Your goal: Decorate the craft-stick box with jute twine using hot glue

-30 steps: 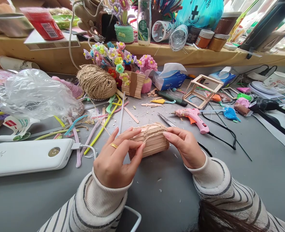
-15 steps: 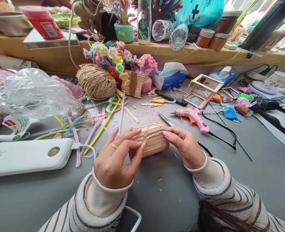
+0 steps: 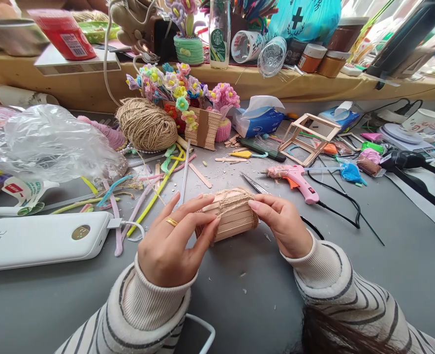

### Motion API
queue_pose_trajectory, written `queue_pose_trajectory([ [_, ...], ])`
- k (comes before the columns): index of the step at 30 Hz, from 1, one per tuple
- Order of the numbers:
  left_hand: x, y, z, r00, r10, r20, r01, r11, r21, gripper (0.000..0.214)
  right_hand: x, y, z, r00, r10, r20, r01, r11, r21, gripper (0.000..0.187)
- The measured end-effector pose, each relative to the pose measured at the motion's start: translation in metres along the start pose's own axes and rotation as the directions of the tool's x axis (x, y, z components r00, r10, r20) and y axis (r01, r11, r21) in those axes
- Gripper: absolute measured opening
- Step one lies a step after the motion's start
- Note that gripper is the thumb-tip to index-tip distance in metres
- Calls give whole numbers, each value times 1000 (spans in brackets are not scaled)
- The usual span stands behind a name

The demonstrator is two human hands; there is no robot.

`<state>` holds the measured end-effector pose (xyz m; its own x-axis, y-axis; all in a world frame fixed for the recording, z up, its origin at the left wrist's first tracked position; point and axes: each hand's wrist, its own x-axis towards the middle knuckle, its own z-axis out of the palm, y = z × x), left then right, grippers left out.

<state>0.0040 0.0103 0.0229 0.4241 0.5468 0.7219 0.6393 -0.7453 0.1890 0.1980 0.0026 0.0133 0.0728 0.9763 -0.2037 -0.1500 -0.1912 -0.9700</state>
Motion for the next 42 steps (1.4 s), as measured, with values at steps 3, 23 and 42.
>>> queue_pose_trajectory([
  [3, 1, -2, 0, 1000, 13, 10, -13, 1000, 1, 14, 0, 0, 1, 1000, 14, 4, -14, 1000, 21, 22],
  [23, 1, -7, -4, 982, 184, -46, -179, 979, 99, 23, 0, -1, 1, 999, 40, -3, -40, 997, 60, 21],
  [42, -4, 8, 6, 952, 304, -31, -287, 924, 255, 30, -1, -1, 2, 999, 39, 37, -42, 996, 81, 21],
])
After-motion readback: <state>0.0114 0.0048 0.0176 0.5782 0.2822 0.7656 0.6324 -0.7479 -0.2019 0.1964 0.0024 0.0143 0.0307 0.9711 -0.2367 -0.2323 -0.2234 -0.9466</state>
